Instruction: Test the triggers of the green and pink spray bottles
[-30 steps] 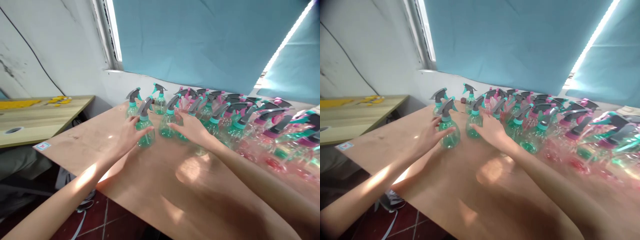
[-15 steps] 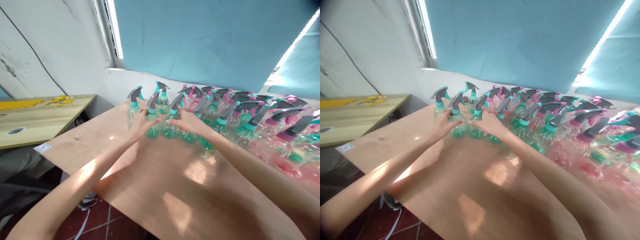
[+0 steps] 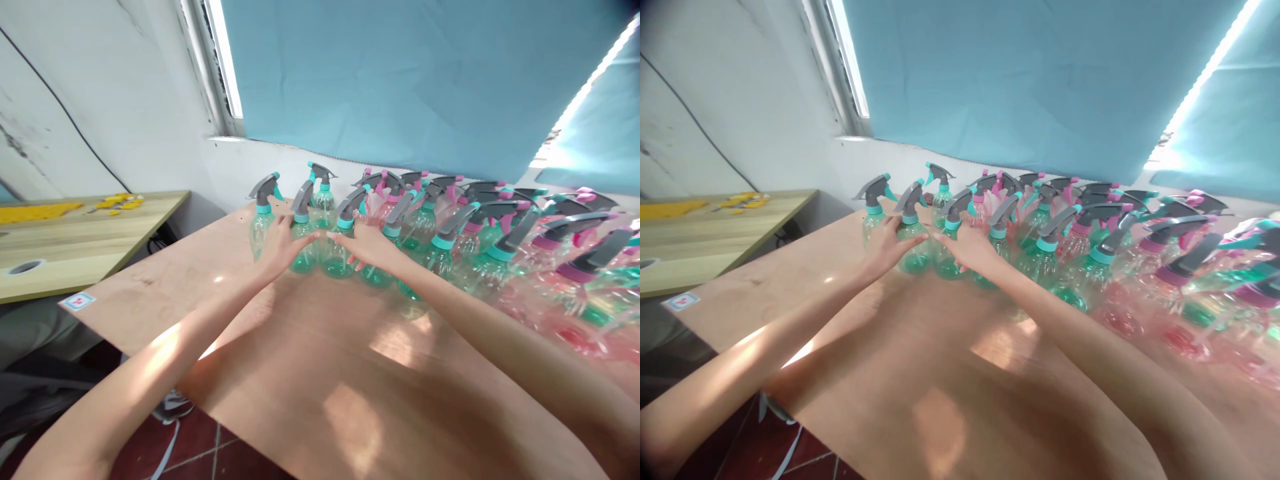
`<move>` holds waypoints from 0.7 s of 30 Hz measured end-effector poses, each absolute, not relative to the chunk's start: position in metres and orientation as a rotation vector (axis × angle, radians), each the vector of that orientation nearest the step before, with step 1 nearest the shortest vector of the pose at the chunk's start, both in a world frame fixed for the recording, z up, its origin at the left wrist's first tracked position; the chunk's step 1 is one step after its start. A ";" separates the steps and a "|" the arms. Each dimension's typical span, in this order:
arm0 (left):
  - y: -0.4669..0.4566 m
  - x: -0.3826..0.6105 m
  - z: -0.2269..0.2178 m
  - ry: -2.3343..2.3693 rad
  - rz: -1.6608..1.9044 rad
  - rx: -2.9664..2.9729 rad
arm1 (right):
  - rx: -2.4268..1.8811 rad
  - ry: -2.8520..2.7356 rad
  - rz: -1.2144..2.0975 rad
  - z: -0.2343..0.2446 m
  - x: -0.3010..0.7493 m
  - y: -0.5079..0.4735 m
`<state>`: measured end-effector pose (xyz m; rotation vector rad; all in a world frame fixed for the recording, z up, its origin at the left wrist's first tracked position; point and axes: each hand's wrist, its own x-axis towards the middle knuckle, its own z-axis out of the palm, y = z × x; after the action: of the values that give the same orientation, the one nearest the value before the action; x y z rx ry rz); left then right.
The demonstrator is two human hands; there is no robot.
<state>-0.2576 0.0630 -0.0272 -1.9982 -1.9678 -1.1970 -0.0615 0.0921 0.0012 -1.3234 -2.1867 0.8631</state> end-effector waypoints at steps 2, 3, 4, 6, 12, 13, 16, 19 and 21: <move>0.065 -0.258 -0.027 -1.964 -1.197 -2.005 | -1.329 -2.184 0.851 0.002 -0.062 0.090; 0.066 -0.258 -0.027 -1.965 -1.196 -2.008 | -1.330 -2.180 0.846 0.001 -0.062 0.089; 0.066 -0.258 -0.027 -1.970 -1.197 -2.010 | -1.329 -2.175 0.843 0.001 -0.062 0.089; 0.067 -0.257 -0.027 -1.986 -1.202 -2.008 | -1.322 -2.164 0.842 0.000 -0.062 0.089; 0.065 -0.253 -0.024 -2.022 -1.247 -1.994 | -1.278 -2.154 0.849 -0.001 -0.061 0.089; 0.064 -0.253 -0.023 -2.033 -1.257 -1.992 | -1.269 -2.156 0.852 -0.001 -0.061 0.089; 0.053 -0.255 -0.023 -2.077 -1.297 -1.968 | -1.253 -2.161 0.874 0.000 -0.059 0.086; 0.035 -0.256 -0.025 -2.110 -1.358 -1.962 | -1.241 -2.177 0.881 -0.001 -0.057 0.082; 0.020 -0.254 -0.025 -2.116 -1.389 -2.007 | -1.231 -2.199 0.860 -0.002 -0.056 0.077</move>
<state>-0.2537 0.0198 -0.0246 -2.0068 -2.1160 -1.3885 -0.0556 0.0770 -0.0023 -1.2307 -2.1994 0.8602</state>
